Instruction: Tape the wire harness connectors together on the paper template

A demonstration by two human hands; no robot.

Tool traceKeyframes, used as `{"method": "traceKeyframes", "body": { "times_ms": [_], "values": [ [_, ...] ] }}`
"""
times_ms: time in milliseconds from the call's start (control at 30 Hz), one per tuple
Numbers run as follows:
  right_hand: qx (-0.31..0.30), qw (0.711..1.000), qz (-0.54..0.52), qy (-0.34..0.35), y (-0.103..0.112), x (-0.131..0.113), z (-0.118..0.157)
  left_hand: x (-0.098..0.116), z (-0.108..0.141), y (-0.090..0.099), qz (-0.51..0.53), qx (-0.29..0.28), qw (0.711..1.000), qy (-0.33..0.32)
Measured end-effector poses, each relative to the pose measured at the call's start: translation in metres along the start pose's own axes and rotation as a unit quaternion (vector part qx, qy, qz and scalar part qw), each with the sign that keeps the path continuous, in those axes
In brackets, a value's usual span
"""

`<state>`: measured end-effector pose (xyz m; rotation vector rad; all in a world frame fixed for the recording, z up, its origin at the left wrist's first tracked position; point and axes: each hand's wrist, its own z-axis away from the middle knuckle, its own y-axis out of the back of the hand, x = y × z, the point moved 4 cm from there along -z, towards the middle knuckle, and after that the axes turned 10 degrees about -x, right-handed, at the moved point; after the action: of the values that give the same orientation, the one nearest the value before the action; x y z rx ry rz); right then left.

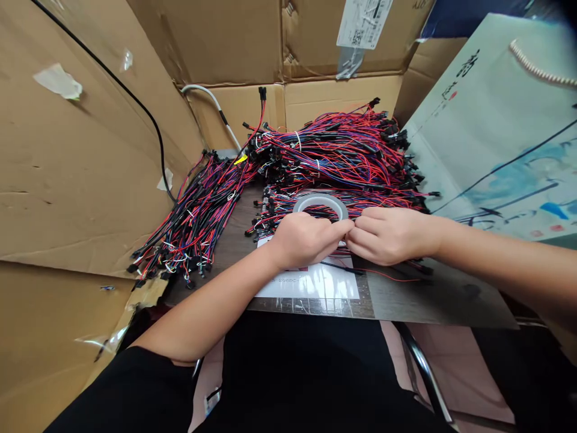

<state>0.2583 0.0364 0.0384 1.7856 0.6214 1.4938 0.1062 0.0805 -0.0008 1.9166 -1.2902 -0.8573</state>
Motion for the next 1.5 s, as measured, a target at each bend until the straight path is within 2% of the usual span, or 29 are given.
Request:
{"method": "traceKeyframes", "body": {
  "times_ms": [167,267,333,400,433,467,533,600,700,800,867,967,1067,1133,1233,1300,1333,1400,1500],
  "values": [
    [0.011,0.999,-0.022,0.029,0.021,0.005,-0.006,-0.002,-0.001,0.011,0.054,0.040,0.997,0.034],
    [0.031,0.996,-0.070,0.037,0.033,-0.009,-0.011,-0.023,0.003,0.026,0.064,0.068,0.986,0.141],
    [0.042,0.992,-0.116,-0.011,0.039,-0.017,-0.013,-0.041,0.010,0.044,0.053,0.091,0.968,0.228],
    [0.034,0.970,-0.199,-0.133,0.039,-0.016,-0.012,-0.056,0.020,0.065,0.028,0.101,0.953,0.284],
    [0.025,0.943,-0.269,-0.194,0.036,-0.014,-0.009,-0.061,0.026,0.076,0.012,0.098,0.946,0.309],
    [0.016,0.902,-0.355,-0.246,0.032,-0.013,-0.006,-0.066,0.033,0.086,-0.007,0.089,0.938,0.334],
    [0.009,0.788,-0.531,-0.310,0.019,-0.015,0.000,-0.071,0.048,0.101,-0.060,0.055,0.923,0.377],
    [0.023,0.672,-0.658,-0.338,0.006,-0.021,0.004,-0.074,0.065,0.108,-0.108,-0.004,0.907,0.407],
    [0.059,0.540,-0.771,-0.332,-0.013,-0.035,0.005,-0.076,0.088,0.103,-0.151,-0.120,0.882,0.429],
    [0.084,0.441,-0.847,-0.285,-0.028,-0.047,0.002,-0.074,0.106,0.089,-0.171,-0.226,0.857,0.431],
    [0.102,0.405,-0.872,-0.256,-0.034,-0.052,0.000,-0.072,0.115,0.080,-0.175,-0.270,0.845,0.427],
    [0.117,0.383,-0.888,-0.226,-0.037,-0.055,0.000,-0.069,0.126,0.073,-0.169,-0.301,0.838,0.422],
    [0.117,0.380,-0.891,-0.218,-0.037,-0.057,0.000,-0.066,0.131,0.072,-0.146,-0.289,0.848,0.420],
    [0.113,0.385,-0.889,-0.220,-0.037,-0.058,-0.001,-0.061,0.127,0.075,-0.138,-0.239,0.861,0.427],
    [0.104,0.394,-0.887,-0.215,-0.037,-0.060,-0.003,-0.042,0.104,0.077,-0.093,-0.117,0.896,0.418],
    [0.104,0.404,-0.885,-0.206,-0.036,-0.062,-0.006,-0.021,0.078,0.070,0.037,-0.055,0.927,0.370],
    [0.105,0.410,-0.884,-0.198,-0.036,-0.063,-0.007,-0.010,0.065,0.064,0.129,-0.034,0.928,0.349],
    [0.113,0.425,-0.878,-0.187,-0.035,-0.066,-0.010,0.011,0.040,0.047,0.312,-0.028,0.894,0.321],
    [0.127,0.466,-0.853,-0.198,-0.034,-0.067,-0.011,0.029,0.019,0.026,0.439,-0.005,0.828,0.348]
  ]
}}
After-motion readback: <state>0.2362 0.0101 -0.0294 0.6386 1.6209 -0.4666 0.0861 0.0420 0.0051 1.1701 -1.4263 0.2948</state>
